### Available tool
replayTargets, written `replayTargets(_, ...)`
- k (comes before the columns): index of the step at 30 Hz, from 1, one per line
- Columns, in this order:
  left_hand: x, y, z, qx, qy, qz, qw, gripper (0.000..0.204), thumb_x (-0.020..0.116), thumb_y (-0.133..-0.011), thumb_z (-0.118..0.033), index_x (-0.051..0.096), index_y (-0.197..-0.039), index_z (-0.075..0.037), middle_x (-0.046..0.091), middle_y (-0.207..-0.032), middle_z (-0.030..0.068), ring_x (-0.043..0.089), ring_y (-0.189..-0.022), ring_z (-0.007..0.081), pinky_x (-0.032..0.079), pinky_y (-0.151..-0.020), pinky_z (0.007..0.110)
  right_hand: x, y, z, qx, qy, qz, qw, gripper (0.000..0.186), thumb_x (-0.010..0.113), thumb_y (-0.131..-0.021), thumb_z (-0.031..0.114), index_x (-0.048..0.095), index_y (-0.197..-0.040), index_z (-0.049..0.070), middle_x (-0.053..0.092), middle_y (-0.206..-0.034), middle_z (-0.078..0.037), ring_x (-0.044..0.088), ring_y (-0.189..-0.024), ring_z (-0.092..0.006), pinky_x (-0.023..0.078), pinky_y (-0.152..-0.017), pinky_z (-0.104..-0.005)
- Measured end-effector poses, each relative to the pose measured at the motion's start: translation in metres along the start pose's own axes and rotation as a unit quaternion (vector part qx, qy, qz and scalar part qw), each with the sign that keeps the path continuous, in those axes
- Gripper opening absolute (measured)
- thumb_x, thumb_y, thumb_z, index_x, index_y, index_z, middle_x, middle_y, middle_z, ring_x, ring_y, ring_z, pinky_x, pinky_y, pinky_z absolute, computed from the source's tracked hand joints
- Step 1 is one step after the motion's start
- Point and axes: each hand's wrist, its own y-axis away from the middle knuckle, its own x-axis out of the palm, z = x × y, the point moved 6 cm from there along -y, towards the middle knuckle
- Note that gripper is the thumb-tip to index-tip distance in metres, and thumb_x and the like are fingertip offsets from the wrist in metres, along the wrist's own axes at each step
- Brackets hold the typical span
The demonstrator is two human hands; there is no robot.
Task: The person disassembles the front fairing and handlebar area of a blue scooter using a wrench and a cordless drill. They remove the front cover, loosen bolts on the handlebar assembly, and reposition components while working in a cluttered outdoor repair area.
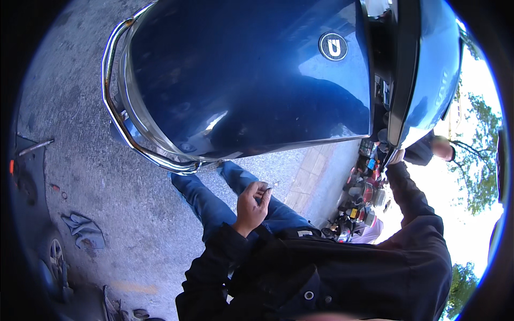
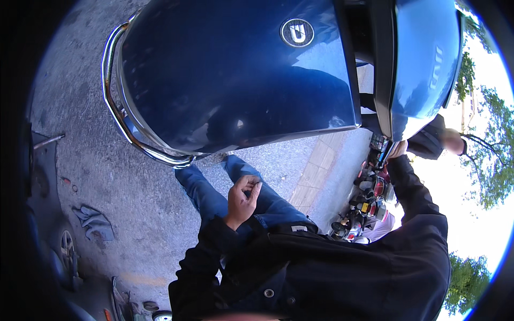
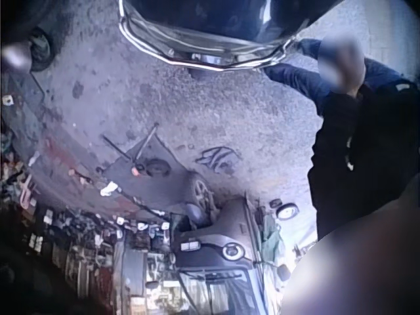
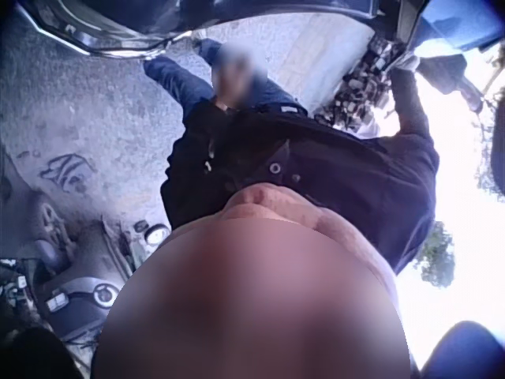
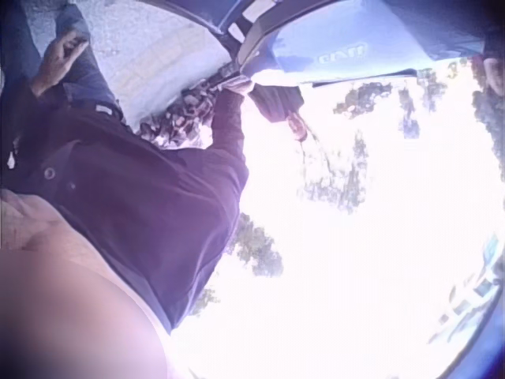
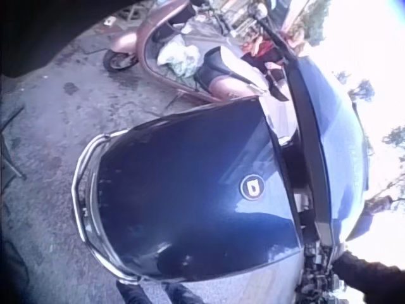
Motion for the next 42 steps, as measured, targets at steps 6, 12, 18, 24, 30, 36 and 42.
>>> replayTargets(6, 0.008, 0.005, 0.052, 0.086, -0.149, -0.078, 0.982, 0.011, 0.069, -0.095, -0.011, 0.068, -0.097, -0.001, 0.07, -0.084, 0.013, 0.069, -0.078, 0.028, 0.054, -0.072, 0.036, 0.057, -0.07, -0.021, -0.198, 0.303, 0.012, 0.932, 0.03, 0.06, -0.097, 0.022, 0.061, -0.121, 0.005, 0.068, -0.11, -0.012, 0.066, -0.101, -0.0292, 0.053, -0.089, -0.0427)
replayTargets(12, 0.033, 0.017, 0.144, -0.019, -0.117, -0.14, 0.983, 0.013, 0.063, -0.097, -0.014, 0.064, -0.09, -0.003, 0.066, -0.087, 0.018, 0.063, -0.082, 0.039, 0.049, -0.071, 0.044, 0.061, -0.118, -0.016, -0.332, 0.32, -0.07, 0.884, 0.033, 0.048, -0.102, 0.019, 0.059, -0.128, 0.002, 0.065, -0.12, -0.018, 0.063, -0.111, -0.0354, 0.051, -0.096, -0.0448)
replayTargets(18, 0.064, 0.043, 0.124, -0.093, -0.002, -0.245, 0.965, 0.023, 0.061, -0.105, -0.022, 0.065, -0.097, 0.0, 0.069, -0.087, 0.0086, 0.069, -0.078, 0.0176, 0.054, -0.071, 0.03, 0.092, -0.093, -0.067, 0.066, -0.022, -0.311, 0.948, 0.04, 0.051, -0.107, 0.032, 0.061, -0.123, -0.003, 0.066, -0.111, -0.027, 0.067, -0.091, -0.0435, 0.053, -0.084, -0.0464)
replayTargets(24, 0.023, 0.139, 0.138, -0.122, -0.113, -0.316, 0.934, 0.024, 0.061, -0.105, -0.021, 0.065, -0.098, 0.002, 0.071, -0.087, 0.0101, 0.07, -0.077, 0.016, 0.056, -0.07, 0.029, 0.377, -0.02, -0.042, 0.168, -0.096, 0.224, 0.955, 0.037, 0.067, -0.093, 0.038, 0.076, -0.101, 0.003, 0.073, -0.099, -0.025, 0.07, -0.097, -0.0432, 0.055, -0.089, -0.0496)
replayTargets(30, -0.093, 0.273, 0.18, -0.247, -0.102, -0.392, 0.88, 0.025, 0.066, -0.101, -0.021, 0.063, -0.096, 0.003, 0.072, -0.079, 0.0183, 0.069, -0.06, 0.0226, 0.058, -0.057, 0.034, 0.505, -0.075, 0.078, 0.041, -0.178, 0.167, 0.969, 0.034, 0.066, -0.084, 0.032, 0.075, -0.081, -0.001, 0.071, -0.083, -0.024, 0.07, -0.083, -0.0419, 0.057, -0.078, -0.0509)
replayTargets(36, -0.107, 0.364, 0.216, -0.398, -0.055, -0.392, 0.828, 0.029, 0.068, -0.1, -0.025, 0.062, -0.098, 0.004, 0.072, -0.084, 0.021, 0.072, -0.065, 0.0273, 0.061, -0.058, 0.036, 0.512, -0.179, 0.144, 0.081, -0.23, 0.172, 0.954, 0.036, 0.064, -0.085, 0.03, 0.074, -0.097, -0.003, 0.072, -0.102, -0.027, 0.07, -0.101, -0.0424, 0.057, -0.089, -0.0483)
replayTargets(42, -0.091, 0.359, 0.24, -0.391, -0.125, -0.391, 0.824, 0.032, 0.066, -0.101, -0.022, 0.062, -0.105, 0.009, 0.073, -0.09, 0.0222, 0.074, -0.071, 0.0281, 0.061, -0.061, 0.035, 0.503, -0.285, 0.116, 0.086, -0.253, -0.022, 0.963, 0.024, 0.062, -0.079, 0.015, 0.076, -0.091, -0.001, 0.072, -0.094, -0.026, 0.071, -0.093, -0.0421, 0.058, -0.084, -0.0473)
